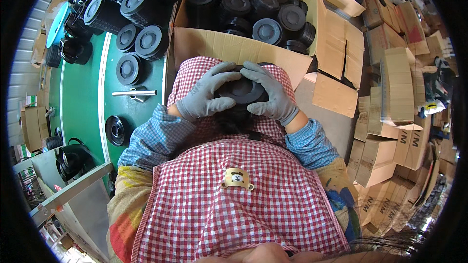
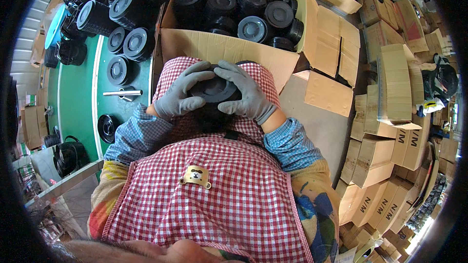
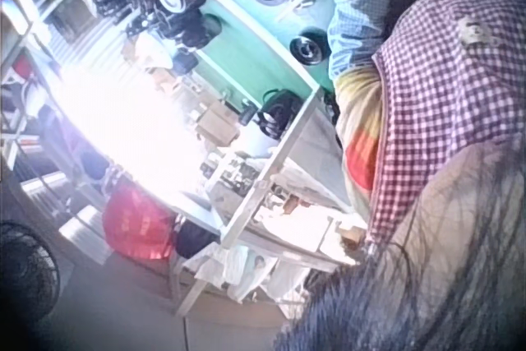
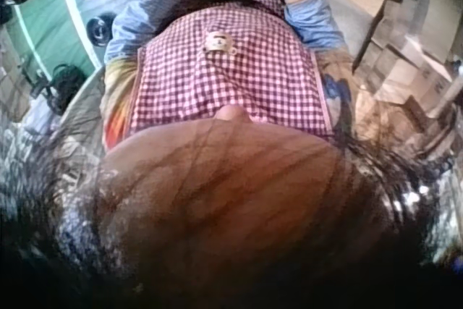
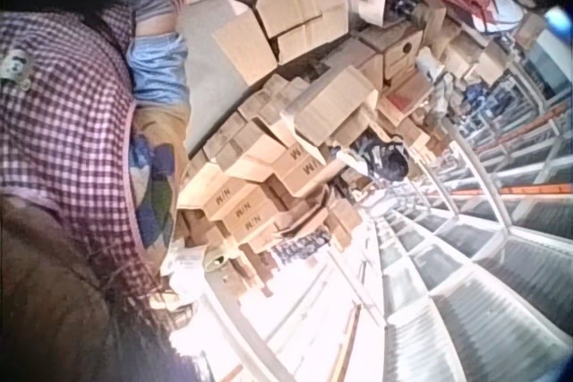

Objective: The person repeatedly picks up small black ceramic pots from a cardboard box, uses a metal tool to smooth the rim, and places the finished items on a green table. The process is repeated for multiple pots.

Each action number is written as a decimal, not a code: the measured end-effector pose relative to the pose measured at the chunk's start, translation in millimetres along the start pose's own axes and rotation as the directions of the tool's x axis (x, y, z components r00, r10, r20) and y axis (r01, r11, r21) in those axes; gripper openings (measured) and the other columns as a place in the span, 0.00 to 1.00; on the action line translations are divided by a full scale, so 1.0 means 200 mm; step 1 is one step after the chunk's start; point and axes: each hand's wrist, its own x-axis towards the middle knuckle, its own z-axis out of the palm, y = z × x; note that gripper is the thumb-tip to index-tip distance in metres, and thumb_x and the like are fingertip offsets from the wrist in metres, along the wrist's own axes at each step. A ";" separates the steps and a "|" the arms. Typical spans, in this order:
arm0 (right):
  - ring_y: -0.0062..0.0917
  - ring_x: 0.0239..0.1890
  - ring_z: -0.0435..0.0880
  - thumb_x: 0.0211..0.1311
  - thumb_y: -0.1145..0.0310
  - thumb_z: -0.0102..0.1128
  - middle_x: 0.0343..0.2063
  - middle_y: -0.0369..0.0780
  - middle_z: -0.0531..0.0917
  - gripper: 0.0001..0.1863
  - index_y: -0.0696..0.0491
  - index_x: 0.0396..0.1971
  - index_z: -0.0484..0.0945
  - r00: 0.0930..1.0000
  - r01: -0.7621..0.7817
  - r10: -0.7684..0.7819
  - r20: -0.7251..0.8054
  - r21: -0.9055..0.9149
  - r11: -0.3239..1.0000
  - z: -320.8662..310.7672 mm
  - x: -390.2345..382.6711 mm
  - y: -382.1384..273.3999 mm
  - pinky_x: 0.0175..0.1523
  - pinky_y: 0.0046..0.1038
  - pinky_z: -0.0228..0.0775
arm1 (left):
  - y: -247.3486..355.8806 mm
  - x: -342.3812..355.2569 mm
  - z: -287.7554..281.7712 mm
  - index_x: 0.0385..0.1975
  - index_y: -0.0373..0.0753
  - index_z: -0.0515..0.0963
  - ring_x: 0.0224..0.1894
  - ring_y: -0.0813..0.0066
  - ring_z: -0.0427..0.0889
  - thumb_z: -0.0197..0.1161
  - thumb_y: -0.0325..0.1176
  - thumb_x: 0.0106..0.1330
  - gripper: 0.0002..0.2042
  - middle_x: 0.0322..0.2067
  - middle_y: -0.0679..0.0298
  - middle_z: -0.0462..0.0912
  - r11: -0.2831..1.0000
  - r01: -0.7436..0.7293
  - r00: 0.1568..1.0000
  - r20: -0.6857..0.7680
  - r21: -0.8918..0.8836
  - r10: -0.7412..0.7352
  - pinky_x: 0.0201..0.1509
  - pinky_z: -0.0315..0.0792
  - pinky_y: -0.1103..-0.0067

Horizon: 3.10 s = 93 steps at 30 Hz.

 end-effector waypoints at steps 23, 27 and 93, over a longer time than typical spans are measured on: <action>0.43 0.71 0.70 0.47 0.44 0.79 0.64 0.50 0.75 0.42 0.57 0.58 0.81 0.990 0.086 -0.084 -0.117 0.009 0.996 0.03 0.02 0.04 0.76 0.42 0.55 | -0.04 0.02 0.01 0.58 0.33 0.78 0.70 0.44 0.67 0.56 0.50 0.73 0.26 0.65 0.45 0.72 0.991 -0.121 0.989 -0.075 0.057 0.125 0.74 0.59 0.56; 0.46 0.70 0.70 0.48 0.44 0.78 0.63 0.52 0.76 0.42 0.59 0.58 0.80 0.987 0.111 -0.121 -0.109 -0.090 0.990 0.04 0.00 0.05 0.76 0.44 0.57 | -0.06 0.02 -0.01 0.61 0.34 0.75 0.72 0.46 0.64 0.55 0.46 0.74 0.24 0.68 0.46 0.67 0.992 -0.119 0.993 0.010 0.040 0.118 0.75 0.57 0.58; 0.44 0.77 0.53 0.61 0.40 0.60 0.72 0.41 0.65 0.33 0.34 0.65 0.75 0.749 0.590 -0.334 0.572 -0.348 0.728 0.18 0.28 -0.28 0.76 0.63 0.37 | -0.05 0.68 0.05 0.51 0.44 0.81 0.52 0.50 0.84 0.59 0.49 0.73 0.18 0.45 0.52 0.85 0.874 0.280 0.840 0.340 0.397 -0.424 0.59 0.76 0.64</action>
